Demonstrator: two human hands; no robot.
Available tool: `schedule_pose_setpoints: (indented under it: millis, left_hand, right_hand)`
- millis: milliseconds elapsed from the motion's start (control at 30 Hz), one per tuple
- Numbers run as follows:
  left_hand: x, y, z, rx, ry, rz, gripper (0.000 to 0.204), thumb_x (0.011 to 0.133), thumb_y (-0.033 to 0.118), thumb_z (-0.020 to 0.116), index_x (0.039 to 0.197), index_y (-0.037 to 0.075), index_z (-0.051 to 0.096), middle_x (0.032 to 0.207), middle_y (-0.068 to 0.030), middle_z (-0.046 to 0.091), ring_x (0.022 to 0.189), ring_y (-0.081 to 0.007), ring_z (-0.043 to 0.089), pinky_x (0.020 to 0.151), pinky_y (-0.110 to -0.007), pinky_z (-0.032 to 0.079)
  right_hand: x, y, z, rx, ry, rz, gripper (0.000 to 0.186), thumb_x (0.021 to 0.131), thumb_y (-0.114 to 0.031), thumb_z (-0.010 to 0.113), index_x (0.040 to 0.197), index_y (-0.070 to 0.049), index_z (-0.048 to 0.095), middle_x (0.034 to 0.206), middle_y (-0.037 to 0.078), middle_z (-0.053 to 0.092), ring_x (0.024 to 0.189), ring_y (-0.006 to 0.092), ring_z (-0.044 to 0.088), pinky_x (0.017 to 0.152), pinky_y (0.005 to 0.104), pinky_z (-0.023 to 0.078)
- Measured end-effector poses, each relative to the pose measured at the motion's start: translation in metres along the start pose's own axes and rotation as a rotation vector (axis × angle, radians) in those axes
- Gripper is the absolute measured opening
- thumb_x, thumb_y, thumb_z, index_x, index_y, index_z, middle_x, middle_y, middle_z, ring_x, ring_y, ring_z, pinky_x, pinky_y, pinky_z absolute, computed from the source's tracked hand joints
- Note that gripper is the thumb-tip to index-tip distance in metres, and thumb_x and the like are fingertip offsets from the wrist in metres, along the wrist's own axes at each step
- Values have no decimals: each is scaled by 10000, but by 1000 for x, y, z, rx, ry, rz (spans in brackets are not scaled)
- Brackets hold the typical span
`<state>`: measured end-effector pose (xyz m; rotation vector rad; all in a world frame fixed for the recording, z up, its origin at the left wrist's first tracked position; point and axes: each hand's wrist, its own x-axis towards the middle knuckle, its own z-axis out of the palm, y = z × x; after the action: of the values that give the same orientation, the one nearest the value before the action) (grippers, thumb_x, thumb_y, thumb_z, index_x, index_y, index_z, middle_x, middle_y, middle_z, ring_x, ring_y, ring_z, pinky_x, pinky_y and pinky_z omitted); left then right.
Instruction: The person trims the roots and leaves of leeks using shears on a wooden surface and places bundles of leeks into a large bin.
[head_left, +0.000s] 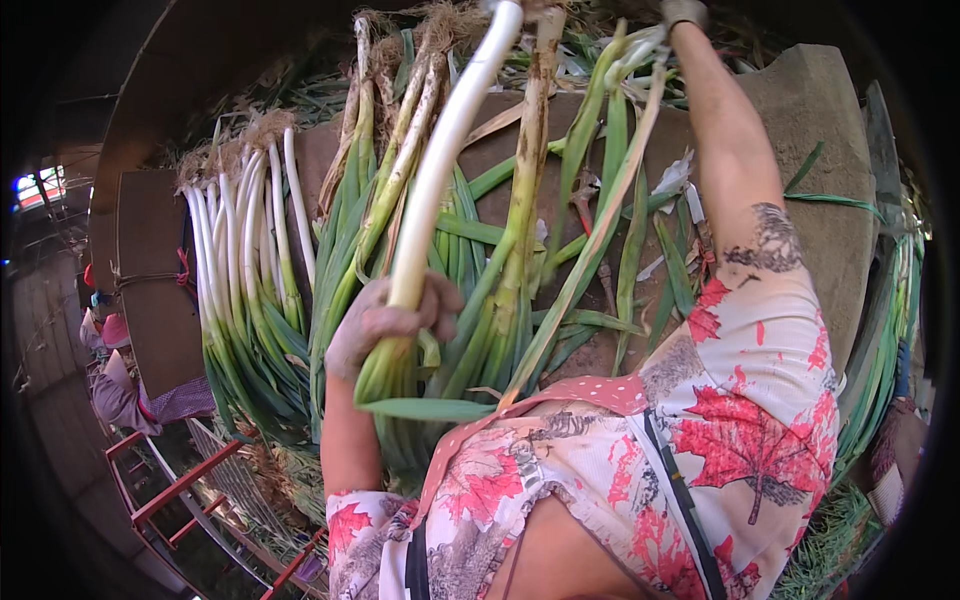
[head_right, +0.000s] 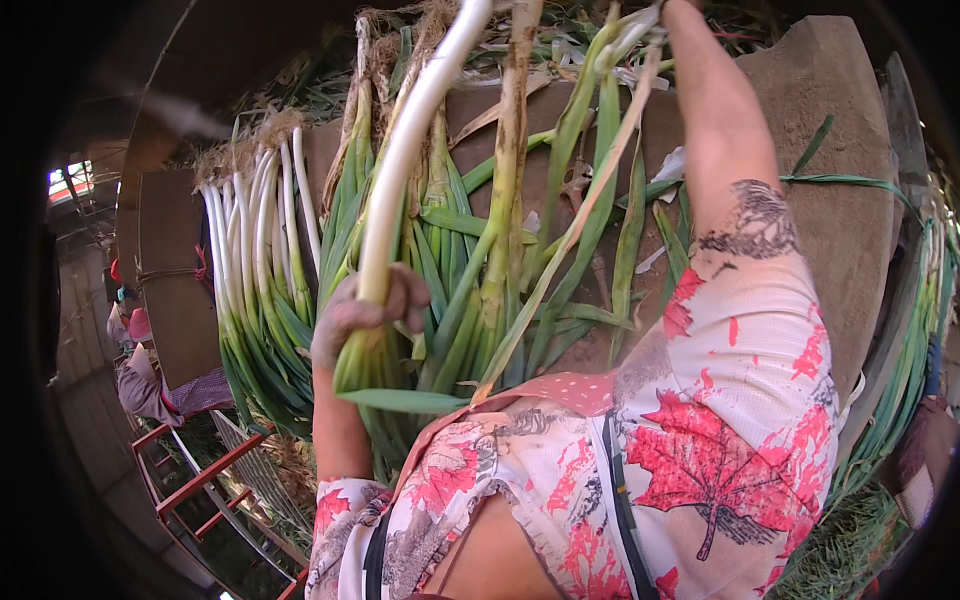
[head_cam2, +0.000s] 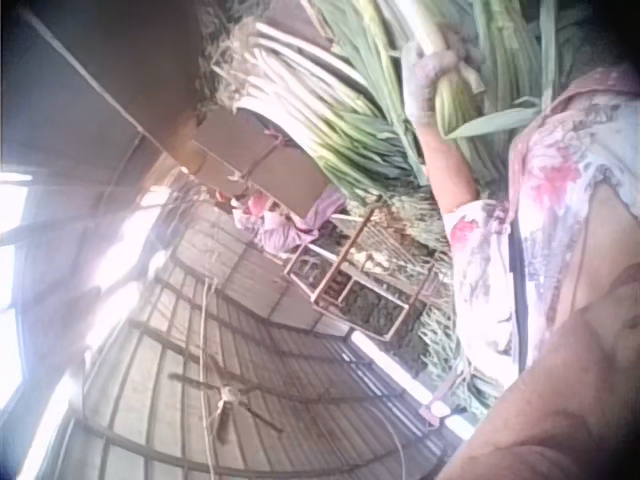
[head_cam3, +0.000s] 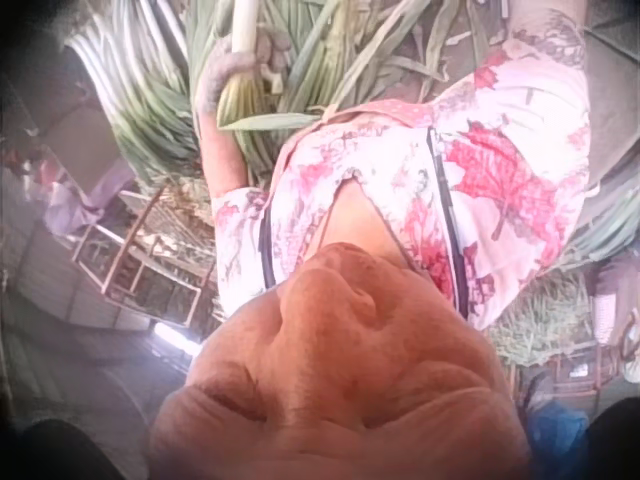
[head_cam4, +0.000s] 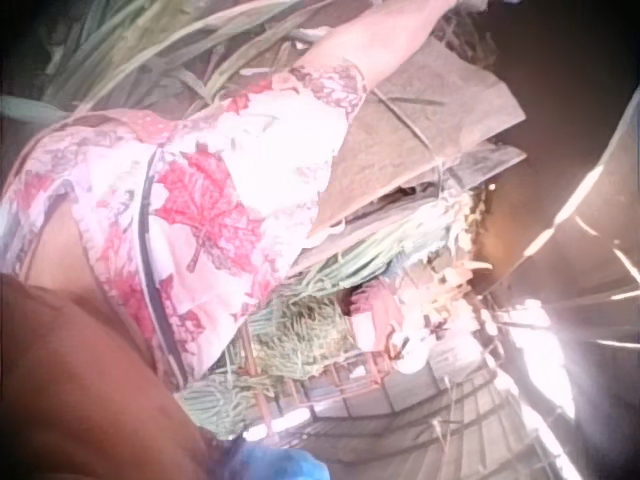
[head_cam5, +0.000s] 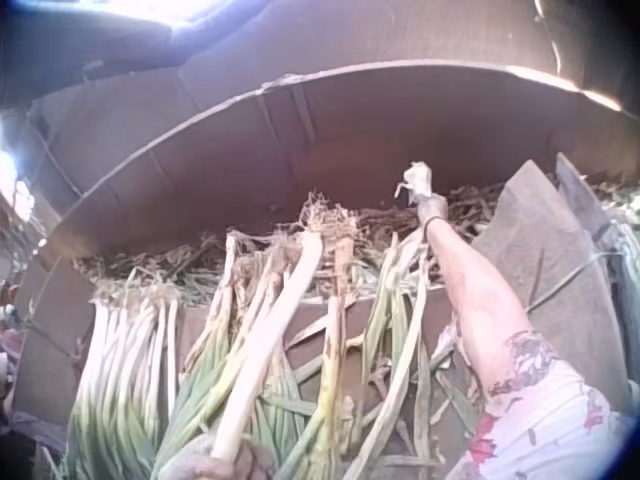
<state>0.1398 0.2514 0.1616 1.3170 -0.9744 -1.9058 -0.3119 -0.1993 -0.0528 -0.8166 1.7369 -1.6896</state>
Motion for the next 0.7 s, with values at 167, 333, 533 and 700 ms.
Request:
schedule_pose_setpoints:
  millis: [167, 333, 533, 700]
  left_hand:
    - [-52, 58, -27, -166, 236, 560, 389, 755, 344, 641, 882, -23, 621, 840, -158, 629, 588, -166, 534, 557, -249, 416]
    - [-43, 95, -35, 227, 342, 46, 376, 816, 324, 686, 1025, 18, 624, 760, -43, 620, 486, -80, 472, 482, -204, 372]
    - [-21, 60, 16, 254, 218, -151, 340, 793, 292, 694, 970, 8, 642, 663, -16, 575, 475, -79, 476, 454, -203, 356]
    - [-119, 102, -16, 477, 536, 8, 500, 750, 378, 671, 1047, -20, 618, 712, -11, 549, 473, -63, 383, 414, -202, 275]
  right_hand:
    - [-71, -62, -35, -928, -156, -306, 659, 839, -415, 762, 1335, -44, 535, 1190, 240, 649, 1115, 366, 634, 946, 465, 501]
    - [-291, -67, -48, -373, -489, -631, 513, 901, -310, 701, 1375, -162, 574, 1375, 118, 597, 1261, 291, 571, 1078, 352, 443]
    - [-431, -38, 13, -695, -1037, -906, 642, 910, -546, 582, 1468, -240, 493, 1604, 111, 314, 1498, 281, 249, 1192, 604, 132]
    - [-415, 33, 32, -1059, -1121, -836, 702, 966, -565, 475, 1551, -197, 353, 1646, 106, 245, 1529, 277, 197, 1174, 647, 89]
